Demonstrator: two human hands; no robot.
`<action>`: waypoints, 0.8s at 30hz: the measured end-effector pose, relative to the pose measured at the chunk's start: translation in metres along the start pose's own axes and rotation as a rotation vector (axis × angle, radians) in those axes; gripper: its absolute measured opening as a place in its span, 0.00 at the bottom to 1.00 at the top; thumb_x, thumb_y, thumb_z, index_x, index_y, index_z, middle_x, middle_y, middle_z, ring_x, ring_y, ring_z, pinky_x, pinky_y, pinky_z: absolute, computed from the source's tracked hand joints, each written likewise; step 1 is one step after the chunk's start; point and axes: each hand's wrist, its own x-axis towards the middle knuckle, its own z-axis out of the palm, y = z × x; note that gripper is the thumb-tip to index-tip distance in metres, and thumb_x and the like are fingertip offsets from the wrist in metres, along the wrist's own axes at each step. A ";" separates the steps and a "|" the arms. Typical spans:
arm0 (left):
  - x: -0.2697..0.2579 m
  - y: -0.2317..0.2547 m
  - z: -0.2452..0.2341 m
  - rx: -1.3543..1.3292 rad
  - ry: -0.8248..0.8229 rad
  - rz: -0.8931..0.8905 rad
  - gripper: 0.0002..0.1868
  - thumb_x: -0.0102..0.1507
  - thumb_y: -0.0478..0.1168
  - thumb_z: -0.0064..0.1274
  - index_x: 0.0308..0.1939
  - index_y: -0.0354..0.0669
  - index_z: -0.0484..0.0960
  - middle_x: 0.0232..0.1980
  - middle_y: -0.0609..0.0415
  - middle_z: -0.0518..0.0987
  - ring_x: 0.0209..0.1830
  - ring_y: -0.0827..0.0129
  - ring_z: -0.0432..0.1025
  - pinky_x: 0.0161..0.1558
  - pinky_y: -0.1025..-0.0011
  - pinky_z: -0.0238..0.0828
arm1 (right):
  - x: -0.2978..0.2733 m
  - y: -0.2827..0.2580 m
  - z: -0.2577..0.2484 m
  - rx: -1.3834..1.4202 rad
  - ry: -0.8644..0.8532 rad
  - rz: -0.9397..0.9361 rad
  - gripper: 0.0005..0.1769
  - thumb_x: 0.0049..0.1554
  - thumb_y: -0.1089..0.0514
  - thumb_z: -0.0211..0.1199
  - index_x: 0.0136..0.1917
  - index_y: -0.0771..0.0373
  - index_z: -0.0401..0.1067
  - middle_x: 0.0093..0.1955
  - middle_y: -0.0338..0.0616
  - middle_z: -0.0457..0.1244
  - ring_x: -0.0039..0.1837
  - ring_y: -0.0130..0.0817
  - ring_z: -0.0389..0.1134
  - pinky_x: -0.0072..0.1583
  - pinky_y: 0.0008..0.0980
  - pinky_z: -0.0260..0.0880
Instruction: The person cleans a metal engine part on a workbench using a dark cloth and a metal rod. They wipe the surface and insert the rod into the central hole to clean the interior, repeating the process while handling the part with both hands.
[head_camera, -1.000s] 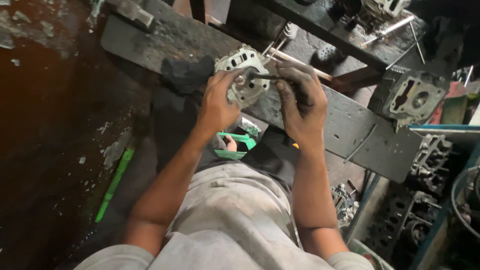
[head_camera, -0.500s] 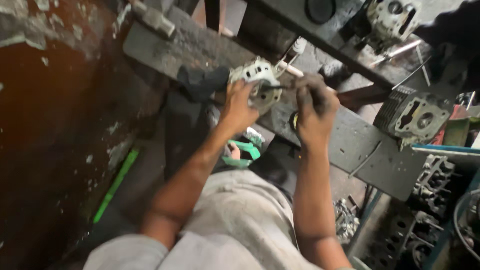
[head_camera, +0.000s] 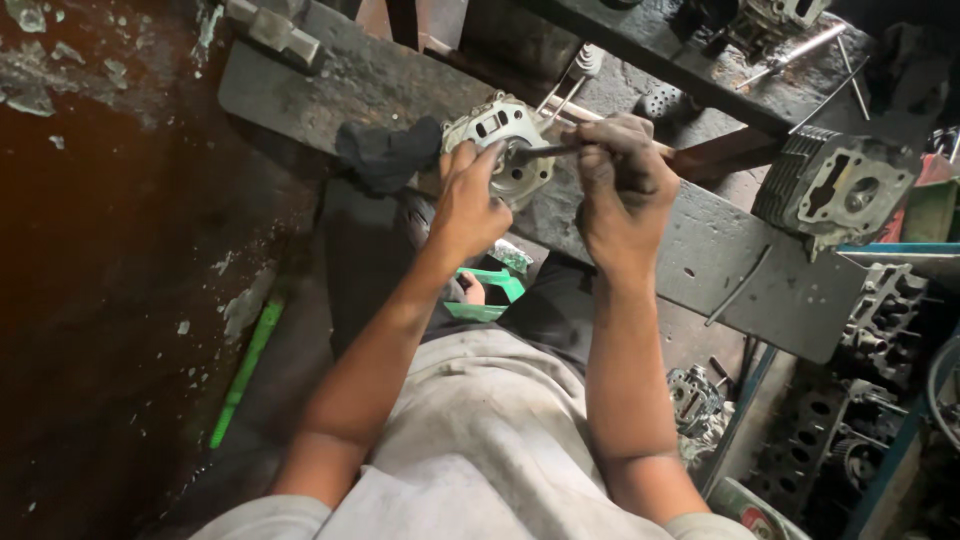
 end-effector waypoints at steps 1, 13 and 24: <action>-0.001 0.001 -0.001 0.000 -0.006 0.000 0.37 0.49 0.27 0.53 0.65 0.33 0.75 0.54 0.39 0.73 0.57 0.42 0.64 0.63 0.55 0.62 | 0.001 -0.004 0.002 0.007 0.016 0.017 0.08 0.72 0.63 0.65 0.61 0.69 0.73 0.55 0.45 0.67 0.59 0.29 0.67 0.64 0.27 0.68; 0.000 0.008 -0.007 0.024 -0.030 -0.008 0.38 0.48 0.27 0.54 0.66 0.33 0.75 0.56 0.38 0.71 0.61 0.41 0.62 0.65 0.56 0.60 | 0.002 -0.004 -0.016 0.282 0.220 0.163 0.10 0.70 0.62 0.60 0.62 0.71 0.71 0.57 0.47 0.67 0.62 0.33 0.67 0.68 0.30 0.63; 0.001 0.001 -0.016 -0.128 -0.030 0.115 0.37 0.51 0.24 0.49 0.66 0.41 0.79 0.54 0.47 0.78 0.58 0.56 0.70 0.68 0.60 0.60 | 0.000 -0.006 -0.012 0.205 0.206 0.207 0.10 0.70 0.64 0.58 0.62 0.71 0.72 0.56 0.46 0.68 0.59 0.30 0.66 0.66 0.31 0.63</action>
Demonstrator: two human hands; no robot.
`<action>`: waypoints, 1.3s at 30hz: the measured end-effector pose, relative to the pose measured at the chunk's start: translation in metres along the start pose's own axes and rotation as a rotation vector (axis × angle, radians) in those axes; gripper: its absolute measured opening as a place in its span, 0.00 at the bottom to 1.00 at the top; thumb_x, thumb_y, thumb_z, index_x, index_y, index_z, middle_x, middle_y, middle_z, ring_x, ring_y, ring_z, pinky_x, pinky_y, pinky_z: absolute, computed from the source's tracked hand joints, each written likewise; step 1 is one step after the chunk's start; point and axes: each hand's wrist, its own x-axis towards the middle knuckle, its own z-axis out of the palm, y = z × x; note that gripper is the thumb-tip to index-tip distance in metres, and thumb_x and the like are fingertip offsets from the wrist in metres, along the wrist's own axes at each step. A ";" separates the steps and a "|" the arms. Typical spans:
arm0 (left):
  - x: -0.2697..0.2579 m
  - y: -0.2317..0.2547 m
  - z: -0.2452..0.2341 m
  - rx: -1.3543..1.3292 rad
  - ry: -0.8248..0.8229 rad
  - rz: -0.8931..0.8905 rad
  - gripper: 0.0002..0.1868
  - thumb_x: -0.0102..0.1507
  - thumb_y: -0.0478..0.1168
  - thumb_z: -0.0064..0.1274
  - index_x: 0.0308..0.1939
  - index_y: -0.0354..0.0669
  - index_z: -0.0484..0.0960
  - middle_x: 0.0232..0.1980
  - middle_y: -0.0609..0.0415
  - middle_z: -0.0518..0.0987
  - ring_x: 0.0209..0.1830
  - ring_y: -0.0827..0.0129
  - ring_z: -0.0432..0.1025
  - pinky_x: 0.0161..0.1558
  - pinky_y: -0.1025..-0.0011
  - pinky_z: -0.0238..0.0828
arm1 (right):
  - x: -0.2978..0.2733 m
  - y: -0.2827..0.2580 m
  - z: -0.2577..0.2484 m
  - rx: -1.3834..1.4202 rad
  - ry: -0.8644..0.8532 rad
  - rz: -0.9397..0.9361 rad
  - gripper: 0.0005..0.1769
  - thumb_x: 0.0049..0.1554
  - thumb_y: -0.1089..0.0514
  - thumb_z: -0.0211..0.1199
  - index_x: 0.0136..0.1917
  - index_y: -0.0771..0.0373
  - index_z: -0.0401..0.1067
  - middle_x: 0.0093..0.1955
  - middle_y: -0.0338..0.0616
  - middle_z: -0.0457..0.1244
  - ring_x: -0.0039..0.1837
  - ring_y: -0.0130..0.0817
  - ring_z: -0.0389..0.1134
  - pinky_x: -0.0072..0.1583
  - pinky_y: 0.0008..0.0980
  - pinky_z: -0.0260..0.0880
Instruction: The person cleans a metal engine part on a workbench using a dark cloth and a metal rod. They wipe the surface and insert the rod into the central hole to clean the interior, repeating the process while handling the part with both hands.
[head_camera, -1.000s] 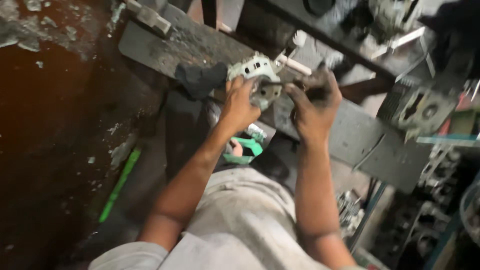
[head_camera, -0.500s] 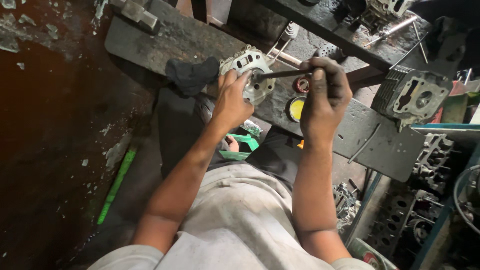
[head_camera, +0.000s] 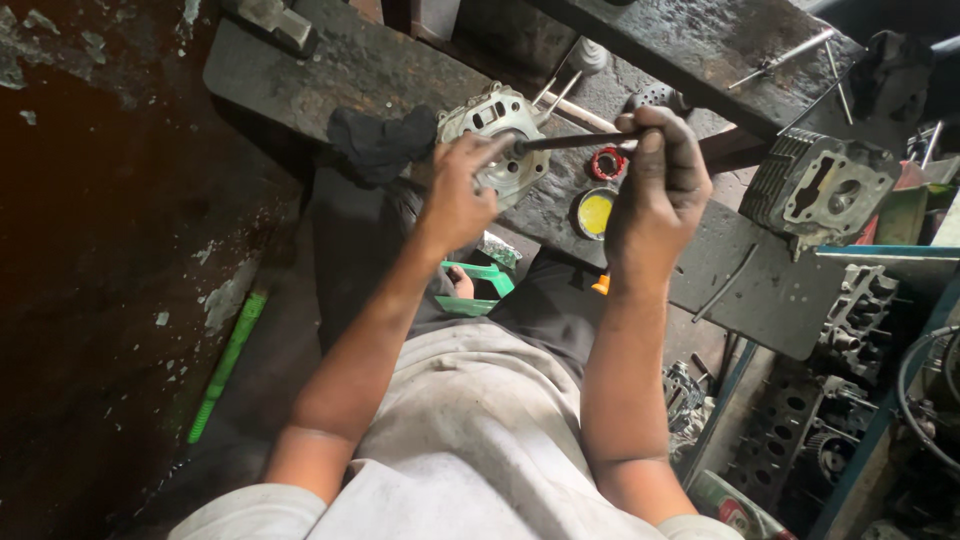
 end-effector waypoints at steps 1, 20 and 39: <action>0.000 -0.004 -0.001 -0.055 -0.001 -0.048 0.36 0.51 0.23 0.47 0.65 0.42 0.80 0.53 0.47 0.78 0.57 0.57 0.71 0.67 0.62 0.62 | -0.001 0.000 0.002 -0.084 -0.033 -0.003 0.09 0.70 0.64 0.59 0.62 0.71 0.73 0.56 0.45 0.67 0.55 0.28 0.65 0.61 0.28 0.61; 0.007 -0.027 0.027 -0.056 0.102 -0.220 0.24 0.52 0.25 0.48 0.52 0.38 0.82 0.48 0.48 0.77 0.55 0.54 0.69 0.61 0.62 0.64 | -0.010 0.003 0.017 -0.364 -0.006 -0.163 0.08 0.64 0.68 0.69 0.53 0.70 0.71 0.52 0.42 0.64 0.53 0.26 0.63 0.57 0.24 0.63; -0.005 -0.029 -0.036 0.310 0.332 -0.217 0.24 0.58 0.32 0.57 0.60 0.39 0.82 0.50 0.44 0.74 0.51 0.52 0.67 0.56 0.59 0.65 | -0.001 -0.003 0.026 -0.290 -0.111 -0.081 0.12 0.59 0.70 0.71 0.50 0.69 0.67 0.49 0.40 0.62 0.53 0.26 0.65 0.57 0.25 0.69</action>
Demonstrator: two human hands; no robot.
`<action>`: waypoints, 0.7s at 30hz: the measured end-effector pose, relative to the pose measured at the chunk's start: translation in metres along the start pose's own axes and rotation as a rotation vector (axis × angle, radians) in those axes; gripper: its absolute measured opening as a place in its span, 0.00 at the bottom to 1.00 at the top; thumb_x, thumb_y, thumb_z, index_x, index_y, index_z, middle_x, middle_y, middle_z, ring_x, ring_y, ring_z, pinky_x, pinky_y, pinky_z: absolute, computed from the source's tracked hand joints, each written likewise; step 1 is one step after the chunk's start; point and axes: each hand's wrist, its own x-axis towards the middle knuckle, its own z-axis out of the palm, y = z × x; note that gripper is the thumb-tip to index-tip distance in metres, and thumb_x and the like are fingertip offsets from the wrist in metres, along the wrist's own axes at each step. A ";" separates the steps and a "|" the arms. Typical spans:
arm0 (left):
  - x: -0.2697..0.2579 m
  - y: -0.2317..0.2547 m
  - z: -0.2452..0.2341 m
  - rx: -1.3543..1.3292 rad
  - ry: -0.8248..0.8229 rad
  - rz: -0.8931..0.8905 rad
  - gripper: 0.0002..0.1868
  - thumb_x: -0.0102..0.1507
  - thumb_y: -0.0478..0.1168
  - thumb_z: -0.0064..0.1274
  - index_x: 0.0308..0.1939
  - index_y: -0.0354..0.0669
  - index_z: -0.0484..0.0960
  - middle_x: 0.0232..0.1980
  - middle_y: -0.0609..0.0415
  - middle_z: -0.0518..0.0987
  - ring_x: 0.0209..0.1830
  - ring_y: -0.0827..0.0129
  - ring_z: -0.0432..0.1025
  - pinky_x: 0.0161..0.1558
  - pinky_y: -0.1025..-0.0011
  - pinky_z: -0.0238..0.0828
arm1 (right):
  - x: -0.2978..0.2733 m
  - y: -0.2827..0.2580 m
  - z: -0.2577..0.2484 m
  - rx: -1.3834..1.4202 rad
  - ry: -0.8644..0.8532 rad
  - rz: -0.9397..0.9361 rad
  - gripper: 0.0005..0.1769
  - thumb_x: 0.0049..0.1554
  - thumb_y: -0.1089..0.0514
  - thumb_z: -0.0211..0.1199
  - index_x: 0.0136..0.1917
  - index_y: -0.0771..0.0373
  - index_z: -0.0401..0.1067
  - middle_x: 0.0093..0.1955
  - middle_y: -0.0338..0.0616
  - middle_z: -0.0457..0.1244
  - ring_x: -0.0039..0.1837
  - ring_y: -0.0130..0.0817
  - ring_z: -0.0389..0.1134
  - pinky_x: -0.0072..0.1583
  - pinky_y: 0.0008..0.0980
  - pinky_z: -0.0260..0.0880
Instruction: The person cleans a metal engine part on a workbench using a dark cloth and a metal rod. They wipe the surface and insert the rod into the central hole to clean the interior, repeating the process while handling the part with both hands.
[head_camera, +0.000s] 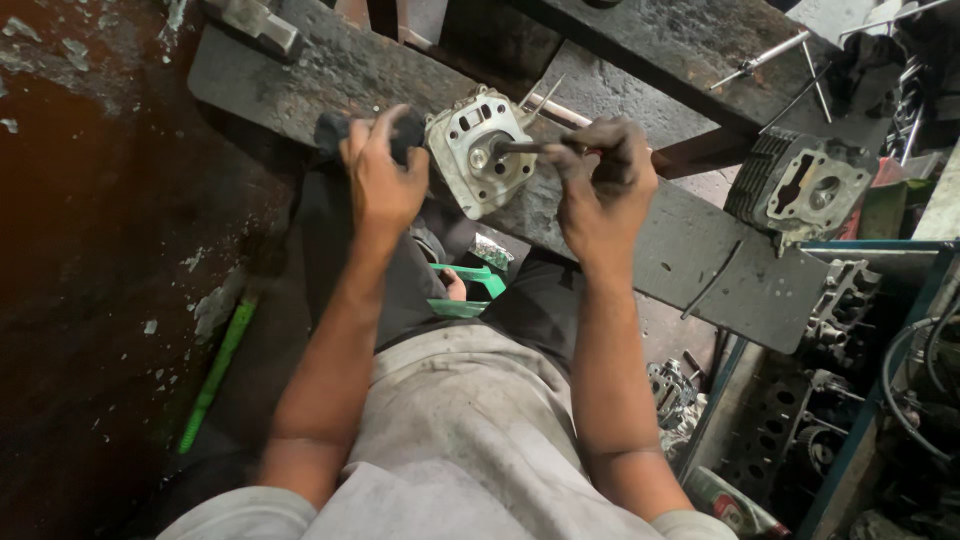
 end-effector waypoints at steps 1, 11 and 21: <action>0.002 -0.006 -0.001 0.060 -0.006 0.026 0.24 0.58 0.35 0.59 0.60 0.38 0.81 0.51 0.42 0.73 0.51 0.48 0.66 0.56 0.56 0.63 | -0.003 -0.005 -0.001 -0.055 -0.012 0.038 0.09 0.58 0.71 0.66 0.49 0.69 0.67 0.48 0.40 0.63 0.52 0.27 0.65 0.55 0.23 0.68; -0.004 -0.056 0.022 0.236 -0.025 0.098 0.16 0.66 0.42 0.63 0.55 0.41 0.83 0.55 0.44 0.73 0.57 0.47 0.65 0.61 0.53 0.62 | 0.016 -0.016 0.008 -0.172 -0.088 -0.266 0.28 0.57 0.52 0.75 0.55 0.73 0.62 0.48 0.42 0.57 0.53 0.31 0.59 0.57 0.28 0.63; 0.013 -0.054 0.017 -0.001 -0.005 -0.052 0.16 0.54 0.39 0.68 0.33 0.34 0.77 0.48 0.42 0.75 0.50 0.44 0.69 0.54 0.53 0.66 | 0.016 0.024 0.026 0.340 -0.005 -0.028 0.30 0.73 0.46 0.51 0.33 0.59 0.53 0.26 0.36 0.48 0.27 0.23 0.44 0.33 0.29 0.41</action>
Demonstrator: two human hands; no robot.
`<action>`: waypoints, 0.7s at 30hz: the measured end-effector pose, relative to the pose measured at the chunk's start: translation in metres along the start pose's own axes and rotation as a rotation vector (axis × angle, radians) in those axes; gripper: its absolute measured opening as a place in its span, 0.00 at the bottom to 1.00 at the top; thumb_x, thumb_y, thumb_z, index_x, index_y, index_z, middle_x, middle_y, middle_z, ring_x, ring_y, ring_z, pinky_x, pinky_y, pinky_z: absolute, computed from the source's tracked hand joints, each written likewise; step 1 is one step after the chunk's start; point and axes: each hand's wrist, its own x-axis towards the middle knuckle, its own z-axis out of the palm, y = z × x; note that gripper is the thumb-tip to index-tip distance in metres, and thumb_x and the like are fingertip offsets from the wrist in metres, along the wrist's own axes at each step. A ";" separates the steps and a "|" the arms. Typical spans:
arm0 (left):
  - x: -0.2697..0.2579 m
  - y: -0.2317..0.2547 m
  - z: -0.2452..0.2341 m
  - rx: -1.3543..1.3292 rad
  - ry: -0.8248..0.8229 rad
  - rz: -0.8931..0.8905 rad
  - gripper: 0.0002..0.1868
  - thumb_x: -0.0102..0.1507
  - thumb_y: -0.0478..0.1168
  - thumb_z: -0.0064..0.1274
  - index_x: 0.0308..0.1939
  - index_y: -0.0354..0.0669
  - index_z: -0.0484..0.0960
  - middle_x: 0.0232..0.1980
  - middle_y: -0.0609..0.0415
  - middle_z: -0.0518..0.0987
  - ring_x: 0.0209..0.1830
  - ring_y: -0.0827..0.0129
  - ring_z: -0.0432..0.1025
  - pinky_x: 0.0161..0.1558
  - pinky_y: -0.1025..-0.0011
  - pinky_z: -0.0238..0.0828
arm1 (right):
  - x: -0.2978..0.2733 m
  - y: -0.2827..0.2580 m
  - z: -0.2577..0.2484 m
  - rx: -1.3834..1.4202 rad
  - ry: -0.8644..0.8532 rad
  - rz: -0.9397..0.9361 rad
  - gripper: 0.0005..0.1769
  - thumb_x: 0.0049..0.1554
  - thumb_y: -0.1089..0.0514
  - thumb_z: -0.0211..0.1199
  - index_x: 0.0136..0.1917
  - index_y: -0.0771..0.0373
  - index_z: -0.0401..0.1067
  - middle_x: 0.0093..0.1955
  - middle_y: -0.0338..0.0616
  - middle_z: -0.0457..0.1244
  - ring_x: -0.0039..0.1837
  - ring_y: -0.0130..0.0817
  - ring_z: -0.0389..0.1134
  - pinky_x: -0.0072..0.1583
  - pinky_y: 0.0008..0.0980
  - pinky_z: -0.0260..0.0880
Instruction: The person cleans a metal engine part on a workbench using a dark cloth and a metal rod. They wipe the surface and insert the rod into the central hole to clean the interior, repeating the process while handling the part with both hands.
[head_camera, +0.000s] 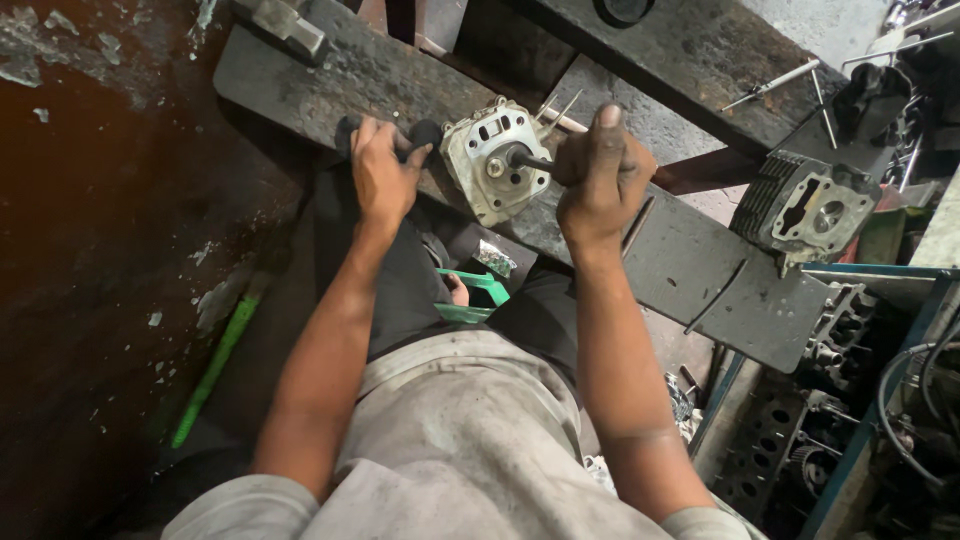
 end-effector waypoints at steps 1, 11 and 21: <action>-0.003 -0.002 0.001 0.003 0.032 0.048 0.14 0.57 0.38 0.67 0.36 0.33 0.78 0.49 0.42 0.75 0.51 0.43 0.69 0.54 0.53 0.66 | 0.001 0.001 -0.001 -0.006 -0.018 0.005 0.29 0.73 0.46 0.51 0.33 0.60 0.53 0.27 0.36 0.47 0.27 0.23 0.44 0.33 0.29 0.41; -0.006 0.000 -0.013 -0.043 -0.011 0.015 0.13 0.64 0.38 0.63 0.43 0.34 0.76 0.53 0.40 0.72 0.54 0.47 0.71 0.59 0.56 0.68 | 0.002 -0.022 -0.006 -0.345 -0.146 0.118 0.31 0.73 0.39 0.44 0.38 0.63 0.64 0.33 0.37 0.55 0.38 0.27 0.54 0.43 0.30 0.52; -0.040 0.194 0.016 -0.673 -0.319 0.541 0.42 0.74 0.62 0.39 0.81 0.44 0.39 0.84 0.45 0.46 0.86 0.57 0.40 0.86 0.55 0.29 | 0.025 0.001 -0.015 0.049 0.006 0.091 0.38 0.72 0.35 0.34 0.83 0.62 0.54 0.84 0.51 0.52 0.86 0.44 0.51 0.85 0.42 0.41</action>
